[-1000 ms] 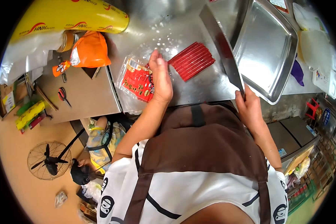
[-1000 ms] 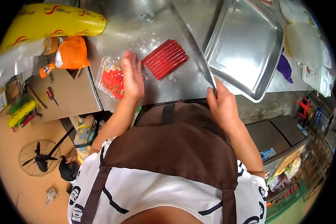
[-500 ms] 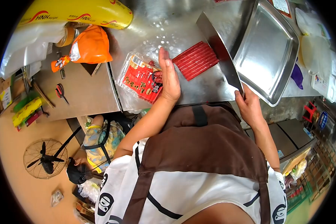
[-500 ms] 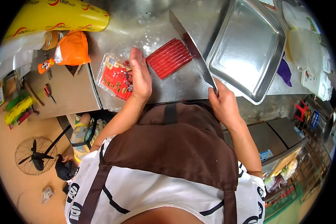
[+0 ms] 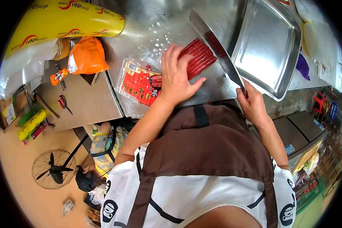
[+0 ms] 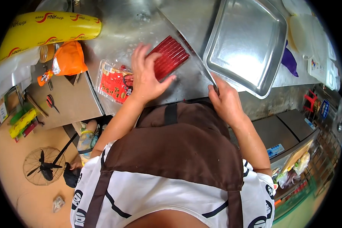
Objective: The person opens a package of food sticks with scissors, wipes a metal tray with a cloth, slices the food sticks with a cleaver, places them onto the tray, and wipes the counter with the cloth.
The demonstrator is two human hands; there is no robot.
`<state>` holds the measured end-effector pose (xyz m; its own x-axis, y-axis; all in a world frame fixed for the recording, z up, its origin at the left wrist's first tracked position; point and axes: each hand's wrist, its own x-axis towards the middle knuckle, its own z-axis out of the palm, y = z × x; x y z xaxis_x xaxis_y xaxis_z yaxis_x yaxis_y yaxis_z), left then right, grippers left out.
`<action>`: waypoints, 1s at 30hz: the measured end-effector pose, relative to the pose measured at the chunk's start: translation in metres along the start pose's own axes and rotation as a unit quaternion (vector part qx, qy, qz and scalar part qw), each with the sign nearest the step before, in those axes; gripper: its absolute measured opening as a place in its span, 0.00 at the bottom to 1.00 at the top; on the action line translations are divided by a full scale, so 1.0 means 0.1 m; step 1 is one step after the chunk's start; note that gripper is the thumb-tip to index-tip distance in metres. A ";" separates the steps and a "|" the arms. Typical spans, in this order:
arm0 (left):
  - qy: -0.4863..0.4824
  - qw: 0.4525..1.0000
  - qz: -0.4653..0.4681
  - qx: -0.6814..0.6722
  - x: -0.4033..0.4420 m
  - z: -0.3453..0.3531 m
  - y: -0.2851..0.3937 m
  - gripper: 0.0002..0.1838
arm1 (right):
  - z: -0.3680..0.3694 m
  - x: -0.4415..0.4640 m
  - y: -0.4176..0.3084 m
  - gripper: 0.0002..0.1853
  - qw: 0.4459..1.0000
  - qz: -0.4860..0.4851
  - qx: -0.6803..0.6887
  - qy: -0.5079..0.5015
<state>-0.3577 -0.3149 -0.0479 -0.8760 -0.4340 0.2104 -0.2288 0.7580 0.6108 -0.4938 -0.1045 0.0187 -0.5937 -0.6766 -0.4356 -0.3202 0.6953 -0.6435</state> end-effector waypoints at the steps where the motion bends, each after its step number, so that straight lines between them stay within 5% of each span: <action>1: 0.020 0.999 0.029 -0.017 0.05 0.05 -0.01 0.35 | -0.01 -0.03 -0.03 0.21 1.000 -0.003 -0.005 0.008; 8: -0.049 0.994 0.083 -0.044 0.13 0.13 -0.26 0.24 | -0.01 -0.23 -0.19 0.20 0.995 -0.095 0.007 0.010; 18: -0.021 0.994 0.094 -0.058 0.18 0.22 -0.33 0.10 | 0.11 -0.29 -0.26 0.19 0.995 -0.089 -0.035 -0.016; 21: -0.099 0.994 0.035 -0.042 0.16 0.23 -0.33 0.16 | 0.13 -0.30 -0.28 0.20 0.994 -0.097 -0.052 -0.008; 30: -0.077 0.994 0.065 -0.033 0.24 0.16 -0.21 0.20 | 0.22 -0.35 -0.25 0.22 0.993 -0.107 -0.055 0.014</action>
<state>-0.3806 -0.3335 -0.0677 -0.9521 -0.2513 0.1744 -0.0861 0.7673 0.6355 -0.4491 -0.1038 0.0361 -0.5231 -0.8057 -0.2779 -0.5185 0.5597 -0.6465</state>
